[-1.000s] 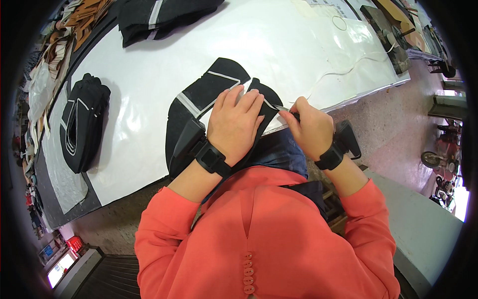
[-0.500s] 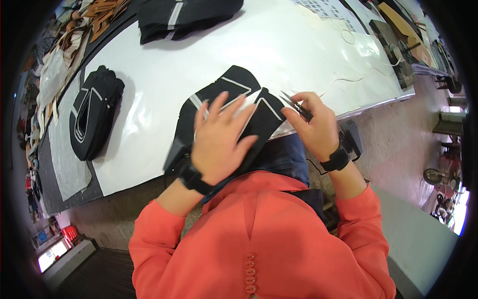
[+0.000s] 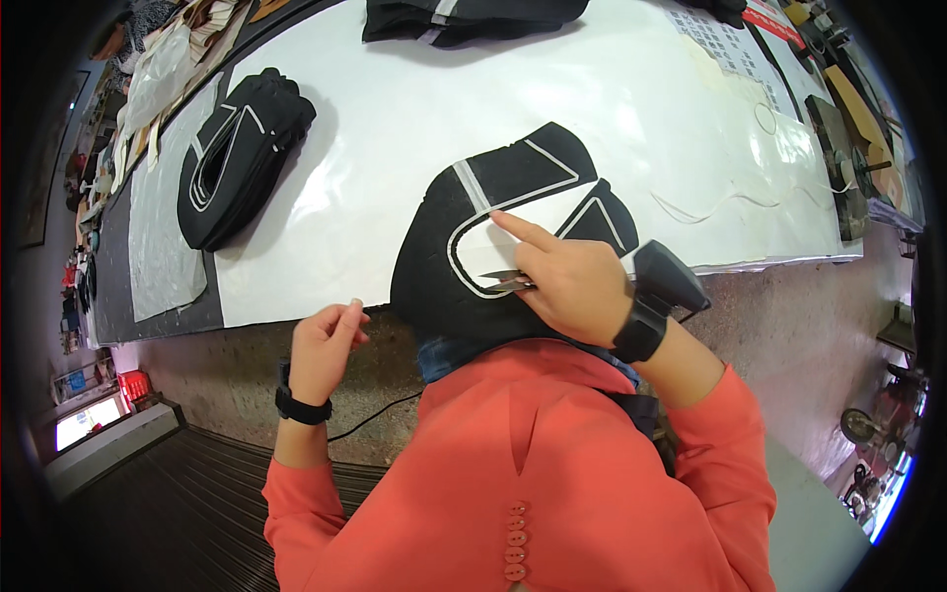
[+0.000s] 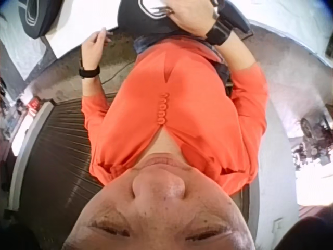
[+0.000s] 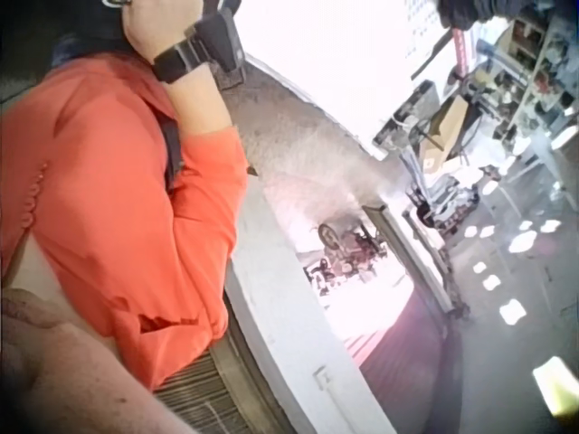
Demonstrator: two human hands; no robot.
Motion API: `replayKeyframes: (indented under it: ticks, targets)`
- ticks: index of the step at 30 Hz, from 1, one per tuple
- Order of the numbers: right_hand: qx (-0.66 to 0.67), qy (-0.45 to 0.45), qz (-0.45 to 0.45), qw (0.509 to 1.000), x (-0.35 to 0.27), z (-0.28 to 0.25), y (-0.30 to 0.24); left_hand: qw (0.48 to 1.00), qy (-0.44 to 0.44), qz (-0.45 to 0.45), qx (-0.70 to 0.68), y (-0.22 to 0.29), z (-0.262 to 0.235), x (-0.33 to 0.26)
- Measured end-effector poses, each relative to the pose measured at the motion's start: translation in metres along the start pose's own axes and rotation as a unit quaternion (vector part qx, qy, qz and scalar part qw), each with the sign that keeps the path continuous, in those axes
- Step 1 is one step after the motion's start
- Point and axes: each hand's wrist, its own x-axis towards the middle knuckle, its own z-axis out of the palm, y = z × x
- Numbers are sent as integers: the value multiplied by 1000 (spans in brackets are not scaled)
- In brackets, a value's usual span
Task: Trim and clean excess material or threads from shoe upper components using snips.
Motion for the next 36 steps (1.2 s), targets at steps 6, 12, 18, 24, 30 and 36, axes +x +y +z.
replayKeyframes:
  ticks: [6,12,18,24,30,36]
  targets:
    - [-73,-9,-4,997,23,25,-5,992,-65,-71,-83,-9,26,-5]
    - [-82,-41,42,995,28,20,-13,989,-70,-72,-112,13,38,3]
    - [79,79,54,992,19,15,-10,986,13,-3,-167,46,11,8]
    - [149,195,97,965,12,1,0,965,141,179,-127,100,-55,27]
    - [146,211,115,960,-1,1,10,920,267,253,-138,139,-128,57]
    - [142,210,145,956,-6,1,12,864,435,182,-175,65,-230,93]
